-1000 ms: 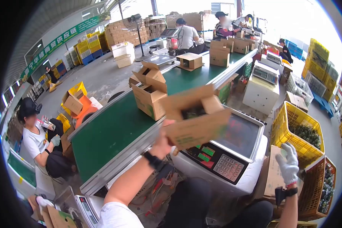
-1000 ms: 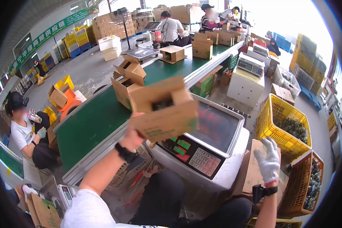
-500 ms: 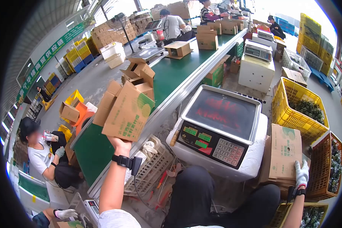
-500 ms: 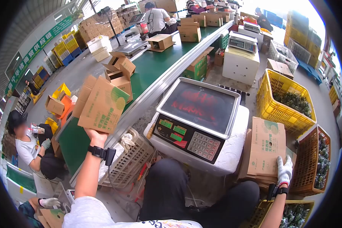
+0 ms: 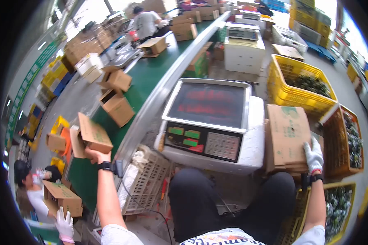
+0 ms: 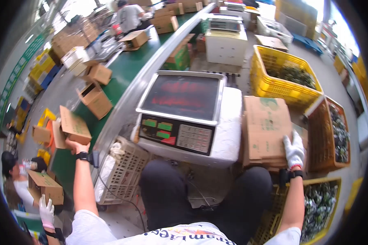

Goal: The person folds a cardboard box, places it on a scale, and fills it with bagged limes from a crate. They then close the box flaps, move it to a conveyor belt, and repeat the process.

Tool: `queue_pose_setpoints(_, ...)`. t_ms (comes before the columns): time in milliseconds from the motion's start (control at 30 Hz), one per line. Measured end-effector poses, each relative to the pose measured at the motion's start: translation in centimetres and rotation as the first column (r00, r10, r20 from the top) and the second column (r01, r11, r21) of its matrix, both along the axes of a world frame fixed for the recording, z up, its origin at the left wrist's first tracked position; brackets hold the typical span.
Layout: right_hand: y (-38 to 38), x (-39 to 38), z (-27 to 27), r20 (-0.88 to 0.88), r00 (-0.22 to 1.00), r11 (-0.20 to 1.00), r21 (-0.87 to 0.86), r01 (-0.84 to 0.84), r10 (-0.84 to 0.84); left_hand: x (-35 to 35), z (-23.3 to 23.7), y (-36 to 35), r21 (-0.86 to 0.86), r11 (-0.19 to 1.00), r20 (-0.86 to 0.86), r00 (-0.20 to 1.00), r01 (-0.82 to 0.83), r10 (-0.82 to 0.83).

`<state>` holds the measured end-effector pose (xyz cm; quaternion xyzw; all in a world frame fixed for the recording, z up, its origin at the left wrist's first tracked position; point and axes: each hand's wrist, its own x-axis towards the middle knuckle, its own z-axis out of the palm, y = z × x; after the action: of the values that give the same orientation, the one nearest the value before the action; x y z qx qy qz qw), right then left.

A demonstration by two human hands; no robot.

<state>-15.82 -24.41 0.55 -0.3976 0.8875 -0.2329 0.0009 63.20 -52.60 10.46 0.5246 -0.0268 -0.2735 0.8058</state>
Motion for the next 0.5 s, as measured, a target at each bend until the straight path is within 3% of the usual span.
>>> queue_pose_setpoints(33,0.3,-0.2,-0.4,-0.049,0.999,1.000,-0.019,-0.021,0.021,0.3,-0.5,-1.3,0.212,0.975,-0.062,0.995,-0.059,0.073)
queue_pose_setpoints(133,0.2,1.8,1.5,-0.091,0.996,0.998,0.055,-0.018,0.023,4.5,-3.3,-4.0,0.556,0.822,0.199,0.939,0.127,-0.280)
queue_pose_setpoints(200,0.2,1.8,1.0,-0.151,0.987,0.993,0.115,-0.031,0.048,12.2,-6.9,-6.8,0.664,0.727,0.300,0.829,0.174,-0.472)
queue_pose_setpoints(233,0.1,2.2,1.4,-0.134,0.990,0.991,0.131,-0.028,0.045,11.1,-5.1,-4.7,0.719,0.642,0.267,0.747,0.267,-0.609)
queue_pose_setpoints(300,-0.2,3.0,2.1,-0.083,0.996,0.989,0.146,-0.011,0.023,9.1,-2.8,-1.7,0.768,0.589,0.192,0.788,0.250,-0.585)
queue_pose_setpoints(333,-0.4,3.3,2.1,-0.076,0.997,0.989,0.147,-0.002,0.014,6.5,-1.1,0.9,0.718,0.637,0.212,0.783,0.281,-0.584)
queue_pose_setpoints(433,-0.4,3.2,1.3,-0.109,0.994,0.994,0.102,0.043,-0.032,6.3,-3.4,1.6,0.371,0.926,0.743,0.575,0.073,-0.343)
queue_pose_setpoints(467,-0.5,3.1,1.3,-0.107,0.993,0.993,0.098,0.065,-0.054,0.9,-2.6,3.8,0.207,0.977,0.847,0.492,0.043,-0.201)
queue_pose_setpoints(500,-0.6,3.1,1.5,-0.106,0.994,0.993,0.106,0.047,-0.036,-4.8,-0.6,8.2,0.211,0.976,0.845,0.490,0.060,-0.212)
